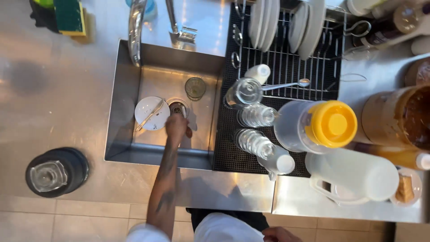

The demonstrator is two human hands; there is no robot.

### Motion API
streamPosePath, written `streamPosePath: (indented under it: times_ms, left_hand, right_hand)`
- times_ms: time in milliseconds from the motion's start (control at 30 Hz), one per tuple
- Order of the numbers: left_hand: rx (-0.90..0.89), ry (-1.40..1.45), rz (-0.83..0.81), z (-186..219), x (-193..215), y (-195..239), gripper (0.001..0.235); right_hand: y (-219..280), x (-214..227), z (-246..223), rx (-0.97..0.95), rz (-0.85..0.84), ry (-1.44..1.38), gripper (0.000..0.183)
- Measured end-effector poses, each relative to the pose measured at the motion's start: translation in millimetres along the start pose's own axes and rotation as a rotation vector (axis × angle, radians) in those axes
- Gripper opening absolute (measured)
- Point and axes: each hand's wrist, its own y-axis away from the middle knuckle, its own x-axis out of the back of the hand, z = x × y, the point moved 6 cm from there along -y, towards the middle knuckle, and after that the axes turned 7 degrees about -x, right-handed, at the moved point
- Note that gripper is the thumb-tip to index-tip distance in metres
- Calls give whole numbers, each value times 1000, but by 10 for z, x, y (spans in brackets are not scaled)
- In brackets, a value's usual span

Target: The recorder prepares a pastry with chocolate sauce and then cleans a portafilter to prepare espresso.

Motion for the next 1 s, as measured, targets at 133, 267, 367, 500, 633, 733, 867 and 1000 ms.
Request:
streamPosePath:
  times_ms: [133, 267, 367, 500, 633, 733, 867, 1000]
  left_hand:
    - [-289, -55, 145, 2309, 1650, 796, 15]
    - [-893, -143, 142, 3941, 1509, 2018, 7]
    - [-1166, 113, -98, 4986, 1092, 2387, 11]
    - [-1277, 55, -266, 6026, 150, 2839, 5]
    - [-1368, 67, -185, 7160, -404, 2951, 31]
    - [-1210, 289, -121, 7530, -885, 2897, 52]
    - [-496, 725, -633, 7386, -2029, 2875, 66]
    - [-191, 881, -661, 7174, -3053, 2834, 82]
  right_hand:
    - [-389, 1250, -2743, 299, 327, 50, 24]
    - [234, 2506, -4214, 482, 416, 472, 52]
    - [596, 2927, -3880, 524, 513, 762, 59]
    - [1253, 3661, -2898, 375, 614, 699, 60]
    - [1478, 4515, -1585, 100, 693, 663, 57]
    - [967, 5439, -874, 107, 823, 506, 43]
    - [-495, 6118, -85, 359, 802, 436, 27]
    - [-1719, 6115, 83, 581, 804, 578, 18]
